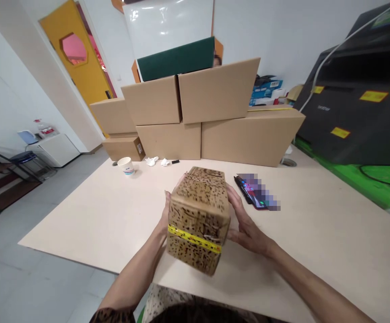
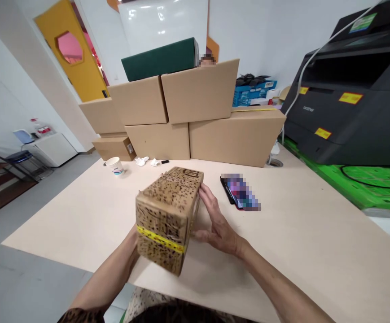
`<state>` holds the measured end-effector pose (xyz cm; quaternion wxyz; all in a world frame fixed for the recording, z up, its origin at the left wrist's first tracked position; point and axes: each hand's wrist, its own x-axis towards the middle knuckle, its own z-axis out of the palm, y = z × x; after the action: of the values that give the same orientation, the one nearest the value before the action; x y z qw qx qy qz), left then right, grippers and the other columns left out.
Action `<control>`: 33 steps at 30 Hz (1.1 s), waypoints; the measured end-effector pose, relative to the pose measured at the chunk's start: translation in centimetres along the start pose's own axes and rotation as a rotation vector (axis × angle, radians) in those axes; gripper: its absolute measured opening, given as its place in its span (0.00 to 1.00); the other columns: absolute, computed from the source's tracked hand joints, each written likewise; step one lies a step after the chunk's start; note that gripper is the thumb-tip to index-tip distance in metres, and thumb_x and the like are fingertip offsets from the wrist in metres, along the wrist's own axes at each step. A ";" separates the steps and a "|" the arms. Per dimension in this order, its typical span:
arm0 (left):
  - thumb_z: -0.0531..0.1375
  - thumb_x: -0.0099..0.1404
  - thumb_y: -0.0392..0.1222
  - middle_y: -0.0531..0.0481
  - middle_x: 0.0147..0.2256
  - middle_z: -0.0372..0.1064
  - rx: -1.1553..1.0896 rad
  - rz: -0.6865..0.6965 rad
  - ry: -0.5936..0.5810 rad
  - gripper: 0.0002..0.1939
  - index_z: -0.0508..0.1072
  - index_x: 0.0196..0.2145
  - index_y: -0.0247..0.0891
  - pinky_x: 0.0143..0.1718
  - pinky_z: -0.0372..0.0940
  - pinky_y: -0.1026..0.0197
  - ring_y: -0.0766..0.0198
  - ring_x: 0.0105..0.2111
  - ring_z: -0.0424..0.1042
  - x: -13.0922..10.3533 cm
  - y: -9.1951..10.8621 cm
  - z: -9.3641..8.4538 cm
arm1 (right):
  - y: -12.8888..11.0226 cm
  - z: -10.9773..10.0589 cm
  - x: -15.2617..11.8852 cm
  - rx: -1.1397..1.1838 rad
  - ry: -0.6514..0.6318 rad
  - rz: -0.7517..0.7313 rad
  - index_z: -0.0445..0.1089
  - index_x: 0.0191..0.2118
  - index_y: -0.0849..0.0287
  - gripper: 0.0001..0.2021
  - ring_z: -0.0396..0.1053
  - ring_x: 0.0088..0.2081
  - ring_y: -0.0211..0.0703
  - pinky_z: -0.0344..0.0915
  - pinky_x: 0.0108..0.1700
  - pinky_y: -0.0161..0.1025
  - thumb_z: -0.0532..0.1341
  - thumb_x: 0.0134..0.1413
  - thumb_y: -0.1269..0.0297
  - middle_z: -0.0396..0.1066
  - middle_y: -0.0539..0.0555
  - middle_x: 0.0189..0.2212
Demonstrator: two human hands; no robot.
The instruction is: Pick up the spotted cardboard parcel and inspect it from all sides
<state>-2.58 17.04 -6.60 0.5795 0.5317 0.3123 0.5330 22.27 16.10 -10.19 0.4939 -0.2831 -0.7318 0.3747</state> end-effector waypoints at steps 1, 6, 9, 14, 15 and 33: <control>0.45 0.64 0.81 0.47 0.67 0.67 -0.023 0.018 0.004 0.46 0.73 0.62 0.48 0.72 0.54 0.34 0.40 0.73 0.54 0.0 0.2 0.1 | 0.2 -0.1 0.0 -0.002 0.019 0.022 0.52 0.75 0.48 0.48 0.33 0.78 0.63 0.36 0.77 0.61 0.67 0.55 0.37 0.41 0.54 0.78; 0.56 0.63 0.77 0.47 0.73 0.55 -0.062 0.004 0.110 0.43 0.70 0.65 0.46 0.76 0.44 0.40 0.43 0.75 0.46 0.9 0.0 0.1 | 0.9 0.3 0.2 0.146 0.050 0.190 0.48 0.76 0.42 0.38 0.43 0.77 0.57 0.50 0.74 0.59 0.56 0.66 0.38 0.45 0.50 0.78; 0.63 0.61 0.72 0.46 0.73 0.56 -0.030 -0.059 0.153 0.42 0.70 0.65 0.45 0.76 0.42 0.40 0.42 0.76 0.45 1.3 -0.5 0.0 | 1.1 0.8 0.2 0.240 0.066 0.263 0.49 0.76 0.43 0.37 0.46 0.76 0.55 0.57 0.72 0.58 0.55 0.67 0.39 0.49 0.50 0.77; 0.66 0.62 0.61 0.46 0.70 0.61 -0.106 0.001 -0.064 0.42 0.67 0.68 0.43 0.74 0.50 0.39 0.38 0.73 0.52 0.5 0.8 0.4 | 0.7 0.7 -0.1 0.285 0.062 0.166 0.55 0.73 0.38 0.34 0.43 0.77 0.55 0.53 0.74 0.56 0.56 0.66 0.38 0.47 0.43 0.77; 0.67 0.60 0.59 0.47 0.71 0.59 -0.105 0.043 -0.087 0.43 0.65 0.69 0.44 0.74 0.49 0.40 0.38 0.73 0.52 0.3 1.1 0.3 | 0.6 0.6 -0.2 0.273 0.091 0.153 0.55 0.74 0.37 0.36 0.43 0.77 0.56 0.52 0.74 0.56 0.57 0.64 0.36 0.47 0.43 0.77; 0.53 0.70 0.70 0.49 0.76 0.44 0.424 0.212 -0.062 0.39 0.60 0.72 0.50 0.76 0.34 0.40 0.45 0.77 0.40 0.3 -1.1 0.2 | 1.2 1.0 0.3 0.428 0.221 0.204 0.53 0.73 0.39 0.41 0.54 0.73 0.59 0.62 0.68 0.59 0.61 0.58 0.34 0.54 0.53 0.75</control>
<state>-2.05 17.40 -7.52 0.4049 0.6873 0.3416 0.4970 21.27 16.68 -11.26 0.5790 -0.2838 -0.5451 0.5358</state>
